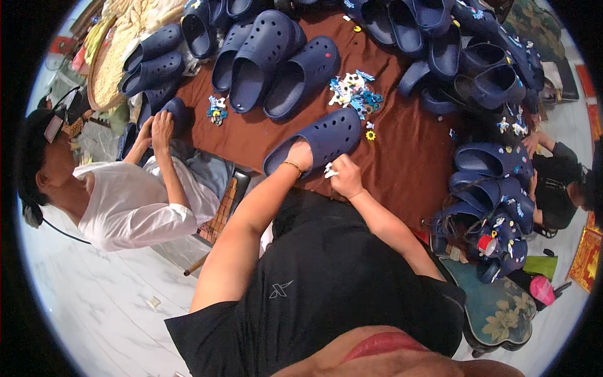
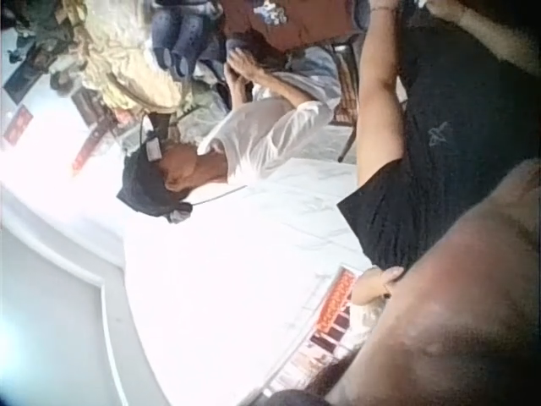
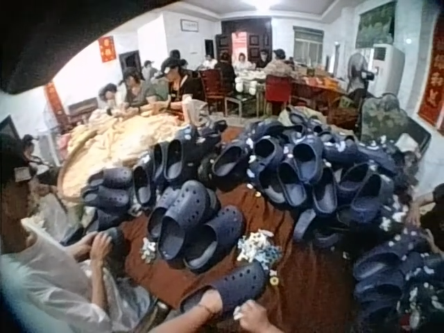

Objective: Attaching decorative plastic charms to the holes in rubber clogs.

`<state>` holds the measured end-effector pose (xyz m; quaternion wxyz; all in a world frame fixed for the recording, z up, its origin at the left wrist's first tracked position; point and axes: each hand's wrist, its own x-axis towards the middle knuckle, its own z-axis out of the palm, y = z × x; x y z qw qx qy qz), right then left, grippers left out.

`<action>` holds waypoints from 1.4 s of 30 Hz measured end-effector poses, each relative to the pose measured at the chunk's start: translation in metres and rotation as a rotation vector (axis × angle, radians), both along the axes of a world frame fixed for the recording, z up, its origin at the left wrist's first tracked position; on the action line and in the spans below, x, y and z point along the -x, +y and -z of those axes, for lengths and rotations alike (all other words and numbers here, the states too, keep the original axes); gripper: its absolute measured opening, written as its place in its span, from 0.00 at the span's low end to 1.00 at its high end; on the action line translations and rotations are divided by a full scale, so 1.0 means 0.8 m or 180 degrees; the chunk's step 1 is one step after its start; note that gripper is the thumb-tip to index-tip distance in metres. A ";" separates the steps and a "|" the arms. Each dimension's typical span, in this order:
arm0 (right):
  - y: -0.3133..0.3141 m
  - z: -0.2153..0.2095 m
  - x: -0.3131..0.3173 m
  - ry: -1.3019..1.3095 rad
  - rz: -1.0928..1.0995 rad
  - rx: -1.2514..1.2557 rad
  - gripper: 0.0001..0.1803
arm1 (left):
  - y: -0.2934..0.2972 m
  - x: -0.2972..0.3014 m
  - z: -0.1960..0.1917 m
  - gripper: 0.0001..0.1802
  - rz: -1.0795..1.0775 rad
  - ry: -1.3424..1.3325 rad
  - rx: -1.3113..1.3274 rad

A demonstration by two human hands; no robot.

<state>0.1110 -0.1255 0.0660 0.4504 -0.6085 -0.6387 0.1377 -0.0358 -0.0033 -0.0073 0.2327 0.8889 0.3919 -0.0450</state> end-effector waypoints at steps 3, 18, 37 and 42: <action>0.027 -0.010 -0.030 0.0601 0.0967 -0.0017 0.08 | 0.002 0.001 0.006 0.11 0.0011 0.0014 -0.0412; 0.079 0.052 -0.166 0.0830 0.1282 0.0515 0.10 | 0.140 0.005 -0.257 0.14 -0.0343 -0.2179 -0.1007; 0.042 -0.158 -0.298 0.4097 0.2116 -0.0328 0.32 | 0.412 0.059 -0.278 0.16 -0.0811 -0.1542 -0.1194; 0.071 -0.186 -0.341 0.4334 0.2716 -0.0401 0.38 | 0.409 0.039 -0.275 0.14 -0.0601 -0.0357 -0.0684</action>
